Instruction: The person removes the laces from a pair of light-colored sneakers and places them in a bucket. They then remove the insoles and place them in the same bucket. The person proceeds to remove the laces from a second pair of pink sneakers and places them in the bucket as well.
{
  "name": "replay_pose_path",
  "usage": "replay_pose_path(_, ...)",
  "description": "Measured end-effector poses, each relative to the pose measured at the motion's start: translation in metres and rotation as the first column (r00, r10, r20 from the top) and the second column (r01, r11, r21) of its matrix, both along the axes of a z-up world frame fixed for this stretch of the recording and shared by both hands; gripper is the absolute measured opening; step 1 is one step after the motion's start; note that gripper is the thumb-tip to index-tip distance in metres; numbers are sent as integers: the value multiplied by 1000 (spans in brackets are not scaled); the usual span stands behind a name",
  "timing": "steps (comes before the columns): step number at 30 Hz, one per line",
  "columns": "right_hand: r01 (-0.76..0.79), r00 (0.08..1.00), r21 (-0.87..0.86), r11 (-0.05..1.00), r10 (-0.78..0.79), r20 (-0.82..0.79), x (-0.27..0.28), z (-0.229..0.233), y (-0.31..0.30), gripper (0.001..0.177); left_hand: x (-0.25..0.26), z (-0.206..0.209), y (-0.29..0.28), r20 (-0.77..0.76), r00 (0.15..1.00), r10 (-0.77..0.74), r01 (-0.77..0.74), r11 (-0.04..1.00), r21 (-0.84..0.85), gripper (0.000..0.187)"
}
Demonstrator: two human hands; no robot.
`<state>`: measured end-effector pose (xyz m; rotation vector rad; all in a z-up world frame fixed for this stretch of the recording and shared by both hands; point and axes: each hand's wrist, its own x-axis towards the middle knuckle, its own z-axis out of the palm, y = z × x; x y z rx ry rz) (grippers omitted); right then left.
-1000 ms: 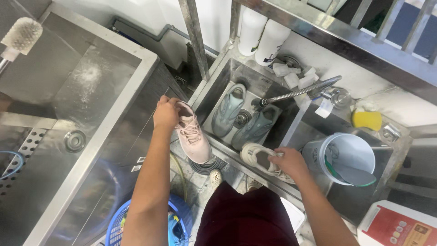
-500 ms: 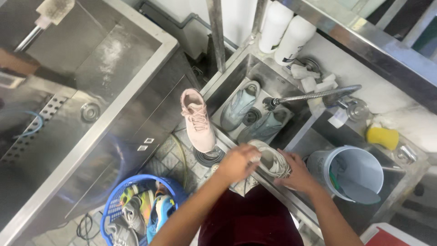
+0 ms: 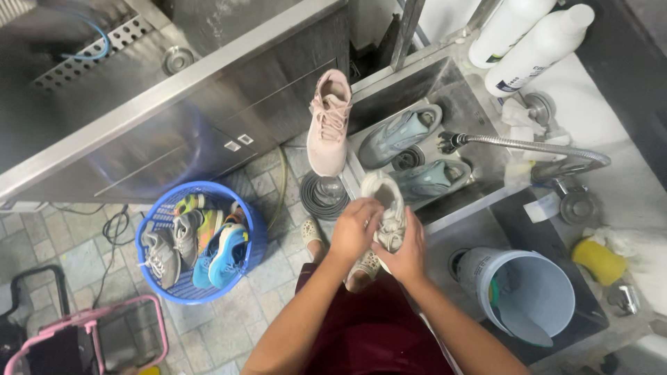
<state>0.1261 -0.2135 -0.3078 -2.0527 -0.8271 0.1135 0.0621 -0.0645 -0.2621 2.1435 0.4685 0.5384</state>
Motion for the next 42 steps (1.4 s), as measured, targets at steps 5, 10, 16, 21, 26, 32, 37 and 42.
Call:
replay_pose_path(5,-76,990,220,973,101,-103,-3,3,1,86,-8,10,9,39,998,-55,54,998,33,33)
replay_pose_path(10,-64,990,168,984,84,-113,16,8,-10,34,-7,19,8,-32,998,-63,65,995,73,31)
replay_pose_path(16,-224,935,-4,975,214,-285,41,4,-25,28,-7,21,8,-80,982,-173,177,983,53,30)
replay_pose_path(21,-192,861,-28,981,155,-485,43,-14,-31,17,-5,16,16,-12,983,-181,181,983,9,30)
replay_pose_path(26,-148,905,39,988,151,-397,40,-23,-32,44,-19,-9,16,-24,1000,-2,0,997,-81,40)
replay_pose_path(32,-174,979,-146,974,155,-135,18,1,6,120,-29,-64,-2,-168,982,-85,-99,527,-844,68)
replay_pose_path(37,-174,936,-189,966,103,-338,-30,41,26,74,-85,-30,-9,-266,960,-92,-111,744,-659,102)
replay_pose_path(42,-421,718,130,897,418,-556,-84,21,66,73,-180,0,25,-269,960,-76,-147,680,-719,127)
